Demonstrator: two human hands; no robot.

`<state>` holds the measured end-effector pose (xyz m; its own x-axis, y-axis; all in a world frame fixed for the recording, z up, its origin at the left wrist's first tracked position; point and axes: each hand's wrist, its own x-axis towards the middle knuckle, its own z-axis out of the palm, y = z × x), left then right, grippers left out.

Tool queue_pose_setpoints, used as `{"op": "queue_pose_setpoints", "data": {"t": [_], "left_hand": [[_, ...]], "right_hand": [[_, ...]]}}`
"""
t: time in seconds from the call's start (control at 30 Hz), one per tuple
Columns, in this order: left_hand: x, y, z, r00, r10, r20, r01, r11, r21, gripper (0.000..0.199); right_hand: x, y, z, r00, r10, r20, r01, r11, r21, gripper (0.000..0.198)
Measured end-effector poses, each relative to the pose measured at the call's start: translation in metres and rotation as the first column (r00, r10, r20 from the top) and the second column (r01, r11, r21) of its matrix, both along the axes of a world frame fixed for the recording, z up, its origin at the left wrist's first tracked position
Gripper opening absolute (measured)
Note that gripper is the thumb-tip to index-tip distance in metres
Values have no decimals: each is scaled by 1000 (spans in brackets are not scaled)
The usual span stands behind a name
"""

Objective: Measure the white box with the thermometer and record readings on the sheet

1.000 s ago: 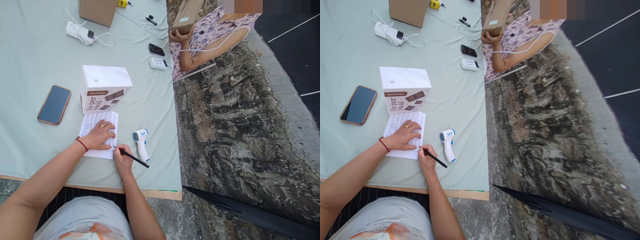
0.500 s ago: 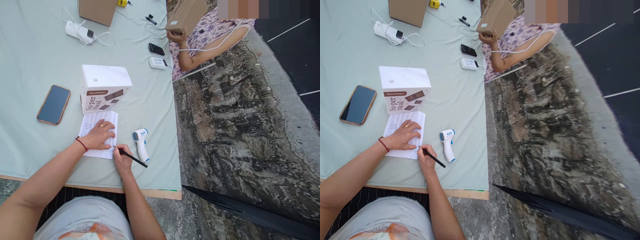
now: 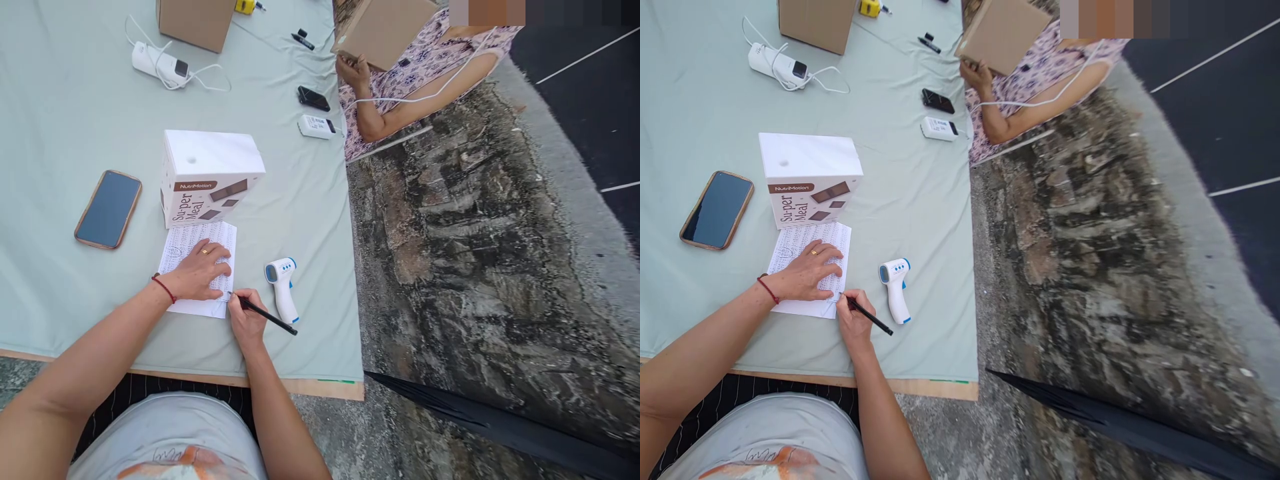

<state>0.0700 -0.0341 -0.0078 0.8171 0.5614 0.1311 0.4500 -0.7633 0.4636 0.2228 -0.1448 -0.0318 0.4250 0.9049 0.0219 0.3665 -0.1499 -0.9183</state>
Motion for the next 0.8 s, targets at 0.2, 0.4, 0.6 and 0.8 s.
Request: {"op": "queue_pose_setpoints", "data": {"t": [0.2,0.4,0.6,0.8], "left_hand": [[-1,1,-2,1000,-1,13,1,1000,14,27],[0,3,0,969,92,228,-101,995,27,13],[-24,18,5,519,549,655,-677,732,-77,36],[-47,47,-9,300,700,647,-687,630,-362,96]], "right_hand": [[-1,-3,-5,999,-16,38,14,999,47,13],[29,3,-15,952,21,305,-91,972,217,18],[64,21,-20,802,206,561,-335,932,137,40],[77,11,-13,778,4,628,-125,981,149,38]]}}
